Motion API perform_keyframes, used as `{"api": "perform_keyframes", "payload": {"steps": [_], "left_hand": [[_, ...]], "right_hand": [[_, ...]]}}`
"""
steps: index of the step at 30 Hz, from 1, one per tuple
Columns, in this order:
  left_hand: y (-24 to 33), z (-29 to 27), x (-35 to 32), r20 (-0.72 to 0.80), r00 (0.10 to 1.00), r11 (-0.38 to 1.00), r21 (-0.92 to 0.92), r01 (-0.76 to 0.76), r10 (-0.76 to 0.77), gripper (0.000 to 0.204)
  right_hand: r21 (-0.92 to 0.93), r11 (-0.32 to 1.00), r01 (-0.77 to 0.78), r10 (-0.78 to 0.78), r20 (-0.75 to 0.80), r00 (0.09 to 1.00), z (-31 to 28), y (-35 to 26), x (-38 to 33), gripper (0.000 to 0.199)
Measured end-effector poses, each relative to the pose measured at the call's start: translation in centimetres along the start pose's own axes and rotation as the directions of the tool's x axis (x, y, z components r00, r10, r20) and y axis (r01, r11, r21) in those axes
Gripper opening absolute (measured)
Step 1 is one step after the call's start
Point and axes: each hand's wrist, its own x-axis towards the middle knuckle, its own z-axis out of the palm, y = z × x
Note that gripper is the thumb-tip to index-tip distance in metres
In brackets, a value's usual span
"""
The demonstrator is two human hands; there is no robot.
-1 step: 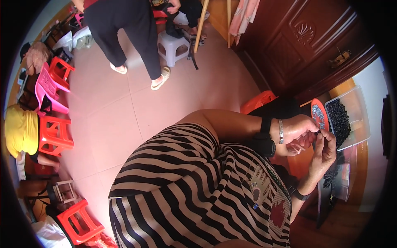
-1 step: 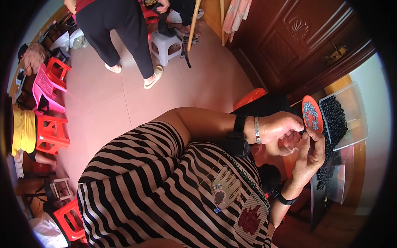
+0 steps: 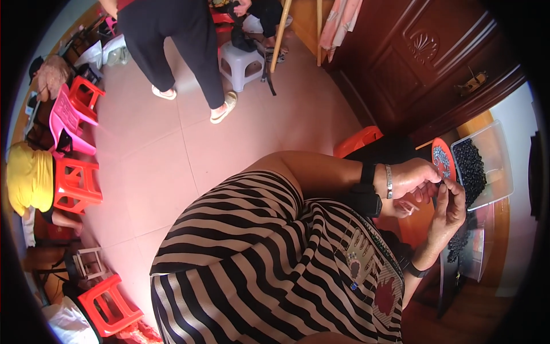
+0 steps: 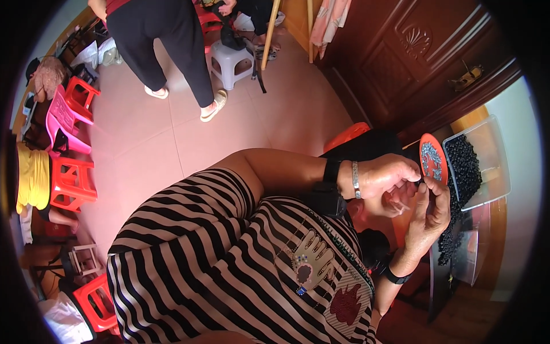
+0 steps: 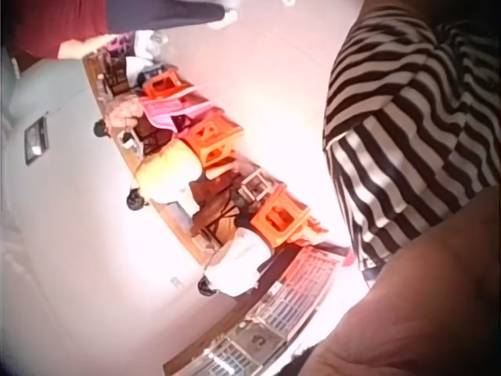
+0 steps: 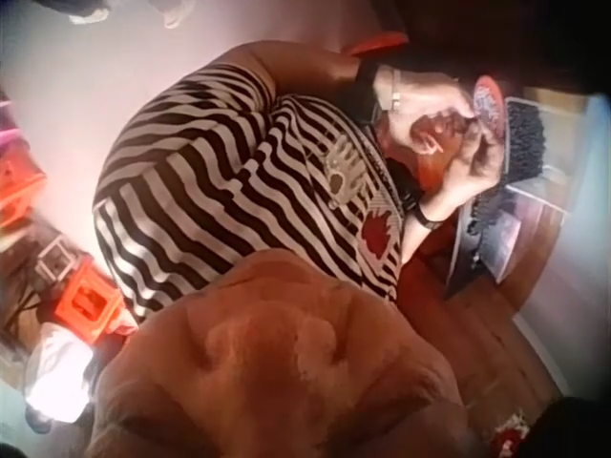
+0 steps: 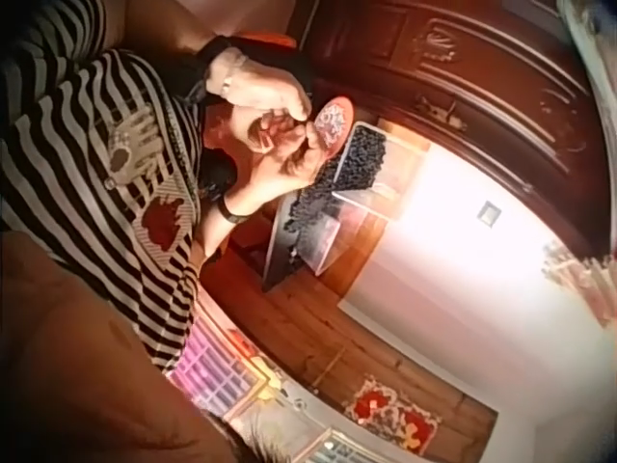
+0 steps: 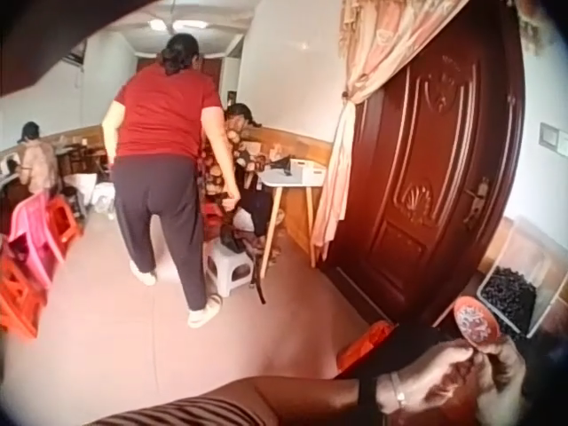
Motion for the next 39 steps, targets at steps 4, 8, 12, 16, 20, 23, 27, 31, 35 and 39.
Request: {"api": "perform_keyframes", "payload": {"steps": [4, 8, 12, 16, 20, 23, 27, 31, 35, 39], "left_hand": [[-0.6, -1.7, 0.8, -0.037, 0.992, 0.988, 0.104, -0.114, 0.118, 0.017], [-1.0, -2.6, 1.1, -0.111, 0.989, 0.989, 0.119, -0.088, 0.102, 0.017], [-1.4, -3.7, 1.4, -0.184, 0.977, 0.987, 0.133, -0.086, 0.110, 0.018], [-1.1, -5.3, 1.3, -0.239, 0.963, 0.989, 0.106, -0.101, 0.124, 0.018], [-0.5, -5.6, 0.7, -0.287, 0.953, 0.991, 0.120, -0.061, 0.094, 0.021], [-0.4, -5.7, 1.1, -0.292, 0.954, 0.991, 0.130, -0.031, 0.068, 0.021], [-0.9, -6.5, 1.6, -0.270, 0.961, 0.993, 0.119, -0.021, 0.053, 0.021], [-1.1, -6.2, 1.8, -0.271, 0.962, 0.991, 0.136, 0.002, 0.035, 0.019], [-1.1, -5.9, 1.6, -0.276, 0.961, 0.990, 0.137, 0.016, 0.023, 0.018], [-1.1, -6.2, 1.5, -0.261, 0.965, 0.993, 0.119, -0.008, 0.039, 0.018]], "right_hand": [[0.021, 0.998, 0.060, -0.061, 0.033, 0.998, 0.8, 1.2, 0.7, 0.011], [0.088, 0.995, 0.052, -0.057, 0.058, 0.997, 1.7, 2.3, 1.0, 0.010], [0.159, 0.987, 0.022, -0.037, 0.094, 0.995, 2.4, 4.8, 1.3, 0.010], [0.270, 0.962, 0.044, -0.074, 0.103, 0.992, 4.3, 6.0, 2.1, 0.010], [0.343, 0.939, -0.026, -0.031, 0.159, 0.987, 5.2, 7.1, 2.4, 0.010], [0.292, 0.956, -0.007, -0.034, 0.135, 0.990, 5.3, 7.4, 2.7, 0.008], [0.286, 0.958, -0.011, -0.020, 0.105, 0.994, 5.2, 7.6, 2.4, 0.007], [0.300, 0.954, -0.014, -0.014, 0.090, 0.996, 4.8, 8.0, 1.8, 0.007], [0.318, 0.947, -0.034, 0.004, 0.093, 0.996, 4.8, 7.8, 1.6, 0.007], [0.275, 0.962, 0.004, -0.043, 0.135, 0.990, 4.8, 7.9, 1.6, 0.009]]}}
